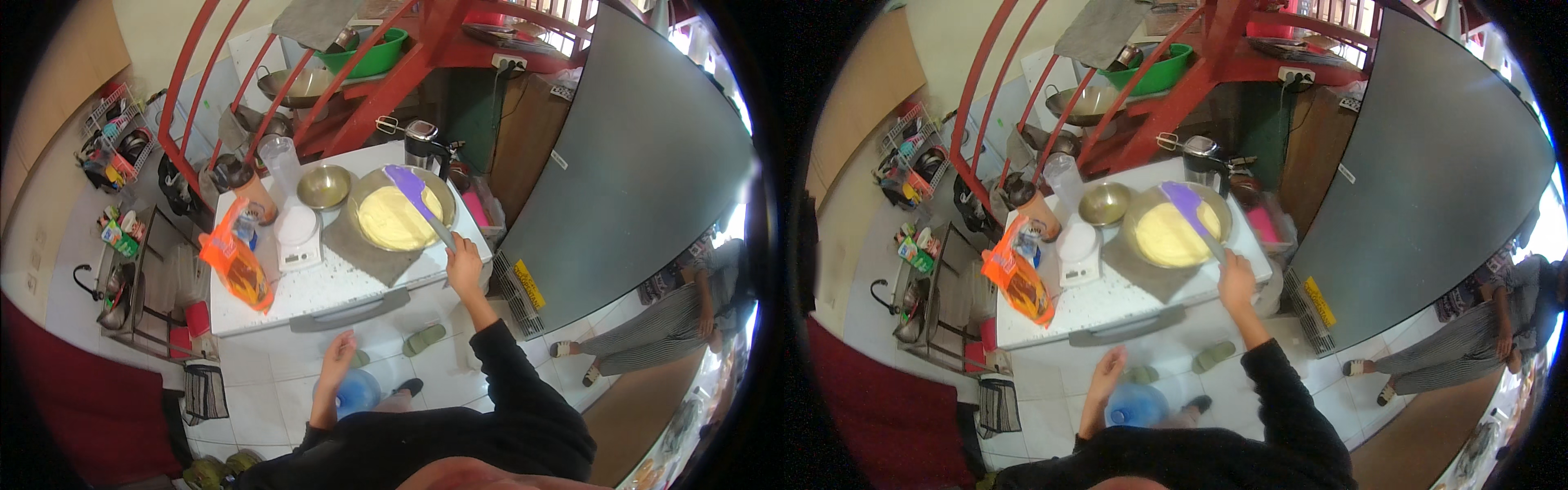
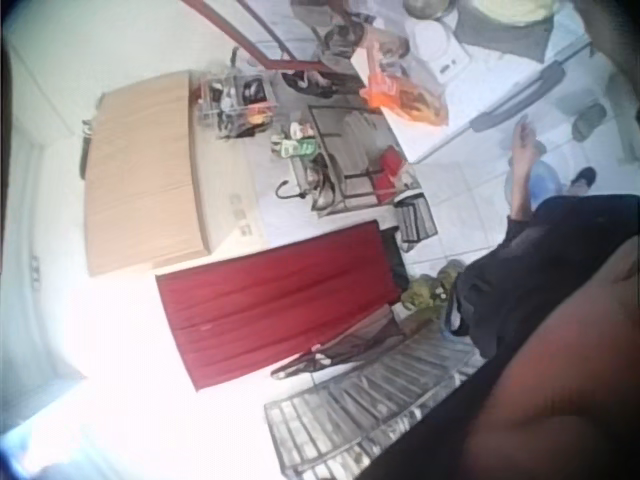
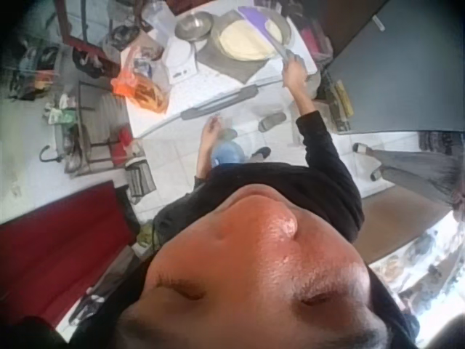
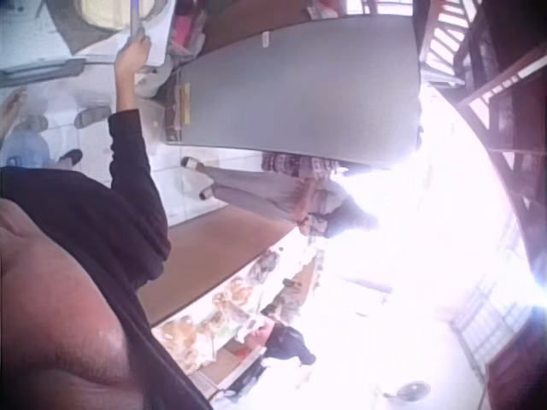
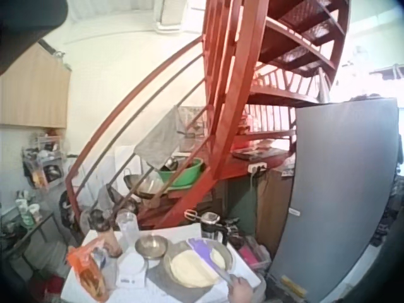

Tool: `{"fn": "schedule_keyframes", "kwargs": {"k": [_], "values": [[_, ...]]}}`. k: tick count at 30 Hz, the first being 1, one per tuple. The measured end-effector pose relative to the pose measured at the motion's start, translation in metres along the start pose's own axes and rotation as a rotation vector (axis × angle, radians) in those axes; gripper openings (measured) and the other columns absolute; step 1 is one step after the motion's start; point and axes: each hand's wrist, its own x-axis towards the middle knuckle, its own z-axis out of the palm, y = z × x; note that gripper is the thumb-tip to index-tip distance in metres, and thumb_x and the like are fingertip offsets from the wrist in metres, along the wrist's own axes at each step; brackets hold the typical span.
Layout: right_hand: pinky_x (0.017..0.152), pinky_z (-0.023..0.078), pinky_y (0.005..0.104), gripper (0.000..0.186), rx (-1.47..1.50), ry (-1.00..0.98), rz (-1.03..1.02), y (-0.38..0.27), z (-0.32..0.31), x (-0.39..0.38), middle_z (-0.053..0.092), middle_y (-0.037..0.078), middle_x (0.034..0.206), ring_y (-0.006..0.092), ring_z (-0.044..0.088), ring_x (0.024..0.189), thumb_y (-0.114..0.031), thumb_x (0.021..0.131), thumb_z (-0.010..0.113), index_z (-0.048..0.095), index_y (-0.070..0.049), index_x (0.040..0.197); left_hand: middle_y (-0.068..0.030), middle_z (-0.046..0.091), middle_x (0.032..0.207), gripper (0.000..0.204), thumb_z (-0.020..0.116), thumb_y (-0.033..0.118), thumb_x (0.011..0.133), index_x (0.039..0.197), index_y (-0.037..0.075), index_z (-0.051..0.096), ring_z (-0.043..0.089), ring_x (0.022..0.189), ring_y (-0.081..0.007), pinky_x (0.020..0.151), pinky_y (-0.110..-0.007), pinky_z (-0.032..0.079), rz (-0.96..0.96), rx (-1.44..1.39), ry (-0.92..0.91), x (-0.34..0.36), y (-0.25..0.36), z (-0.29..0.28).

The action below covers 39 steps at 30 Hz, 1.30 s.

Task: The person adjusts the controls on an oven, scoops powder from a packet into a bowl of batter using a spoon, and mixes the mixture using a spatula.

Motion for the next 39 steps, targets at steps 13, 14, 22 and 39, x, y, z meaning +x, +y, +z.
{"fn": "schedule_keyframes", "kwargs": {"k": [13,14,22,39], "values": [[0.095,0.025,0.0419,0.056,0.256,0.269,0.124,0.001,-0.100,-0.014,0.032,0.012,0.129,0.0263,0.031,0.118,-0.032,0.078,0.055,0.035,-0.008,0.124,-0.0070,0.054,0.103,0.032,0.049,0.013,0.084,0.115,0.006,0.047,0.050,0.089,-0.0120,0.077,-0.024,0.040,0.032,0.150,-0.658,0.063,0.052,0.065],[0.097,0.023,0.0422,0.057,0.857,0.251,0.215,0.004,-0.122,-0.034,0.030,0.011,0.131,0.0264,0.029,0.120,-0.039,0.081,0.047,0.032,-0.008,0.126,-0.0070,0.054,0.103,0.032,0.049,0.013,0.084,0.115,0.006,0.047,0.050,0.089,-0.0120,0.077,-0.024,0.040,0.032,0.168,-0.768,0.062,0.052,0.079],[0.097,0.027,0.0417,0.049,1.470,0.880,0.390,-0.056,-0.313,-0.333,0.039,0.013,0.126,0.0248,0.036,0.116,-0.040,0.088,0.033,0.038,-0.005,0.122,-0.0091,0.051,0.108,0.035,0.047,0.017,0.086,0.117,0.003,0.044,0.047,0.097,-0.0143,0.084,-0.026,0.036,0.089,0.327,-1.646,-0.052,0.041,0.213],[0.084,0.039,0.0291,0.025,-0.073,2.665,0.872,-0.490,-0.281,-0.804,0.054,0.003,0.080,0.0153,0.054,0.082,-0.008,0.083,0.050,0.045,-0.002,0.106,-0.0006,0.057,0.074,0.018,0.060,0.002,0.077,0.094,-0.002,0.056,0.052,0.071,-0.0057,0.064,-0.019,0.041,-0.121,0.372,-2.943,-0.692,-0.064,0.113]]}}
